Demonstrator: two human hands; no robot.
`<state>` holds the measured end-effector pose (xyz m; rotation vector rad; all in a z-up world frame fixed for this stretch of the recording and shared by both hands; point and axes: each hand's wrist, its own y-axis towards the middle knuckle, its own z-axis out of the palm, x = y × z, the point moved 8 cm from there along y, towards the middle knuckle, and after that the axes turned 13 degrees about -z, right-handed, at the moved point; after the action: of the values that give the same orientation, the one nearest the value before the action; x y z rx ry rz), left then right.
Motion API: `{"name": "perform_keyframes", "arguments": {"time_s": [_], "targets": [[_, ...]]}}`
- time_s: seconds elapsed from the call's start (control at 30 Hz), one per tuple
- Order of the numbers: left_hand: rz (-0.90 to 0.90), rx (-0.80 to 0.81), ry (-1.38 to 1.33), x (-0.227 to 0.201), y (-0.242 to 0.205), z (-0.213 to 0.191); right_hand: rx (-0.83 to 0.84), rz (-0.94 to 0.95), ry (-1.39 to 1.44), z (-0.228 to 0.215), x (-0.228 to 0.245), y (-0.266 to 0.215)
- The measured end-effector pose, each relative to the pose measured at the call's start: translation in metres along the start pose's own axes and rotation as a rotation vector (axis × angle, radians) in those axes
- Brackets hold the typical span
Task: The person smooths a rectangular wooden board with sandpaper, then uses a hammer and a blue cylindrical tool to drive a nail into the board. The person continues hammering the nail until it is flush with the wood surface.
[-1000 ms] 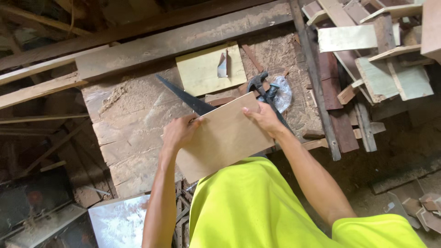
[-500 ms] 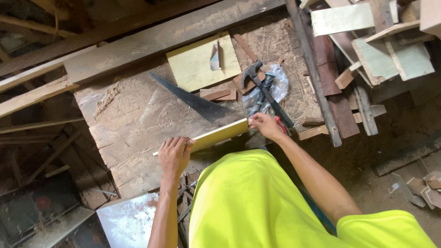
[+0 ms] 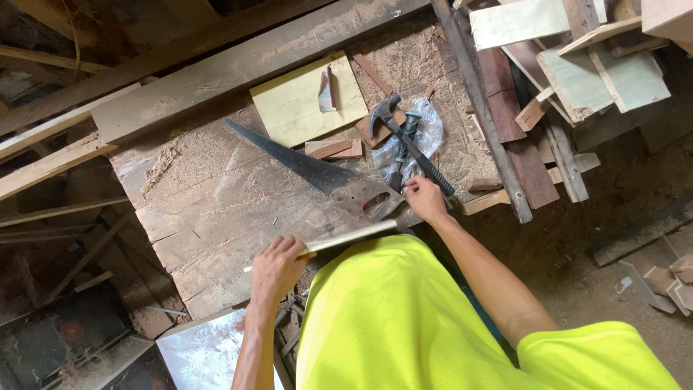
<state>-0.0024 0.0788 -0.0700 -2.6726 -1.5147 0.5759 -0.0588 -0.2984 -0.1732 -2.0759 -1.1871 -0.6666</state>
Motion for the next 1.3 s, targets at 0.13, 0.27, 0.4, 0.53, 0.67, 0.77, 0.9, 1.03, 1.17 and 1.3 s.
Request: {"name": "perform_keyframes", "arguments": {"time_s": [0.13,0.27,0.4,0.53,0.67,0.77,0.9,1.03,1.17,1.3], "targets": [[0.060,-0.031,-0.054,-0.008,-0.013,0.003,0.328,0.278,-0.171,0.022,-0.002,-0.008],[0.025,-0.038,-0.081,-0.017,-0.019,0.005,0.249,0.389,0.188,0.051,0.001,-0.007],[-0.028,-0.021,-0.076,-0.028,-0.017,0.004,0.182,0.187,0.573,0.076,0.019,0.024],[-0.038,-0.096,-0.103,-0.031,-0.004,-0.005,0.237,0.036,0.600,0.074,0.021,0.035],[-0.016,-0.143,-0.096,-0.038,0.013,-0.004,0.088,-0.066,0.073,0.025,-0.004,0.020],[0.007,-0.206,-0.103,-0.045,0.026,-0.005,0.037,-0.059,0.023,0.005,-0.019,0.003],[-0.017,-0.192,-0.132,-0.053,0.045,-0.009,-0.101,-0.156,-0.108,-0.013,-0.017,-0.011],[-0.073,-0.086,-0.131,-0.068,0.055,-0.016,-0.150,-0.240,-0.227,-0.017,-0.010,-0.012],[-0.136,0.066,-0.028,-0.080,0.059,-0.018,-0.071,0.086,-0.032,-0.011,-0.042,0.007],[-0.145,0.102,-0.015,-0.084,0.056,-0.026,0.035,0.184,0.226,0.004,-0.048,0.049]]}}
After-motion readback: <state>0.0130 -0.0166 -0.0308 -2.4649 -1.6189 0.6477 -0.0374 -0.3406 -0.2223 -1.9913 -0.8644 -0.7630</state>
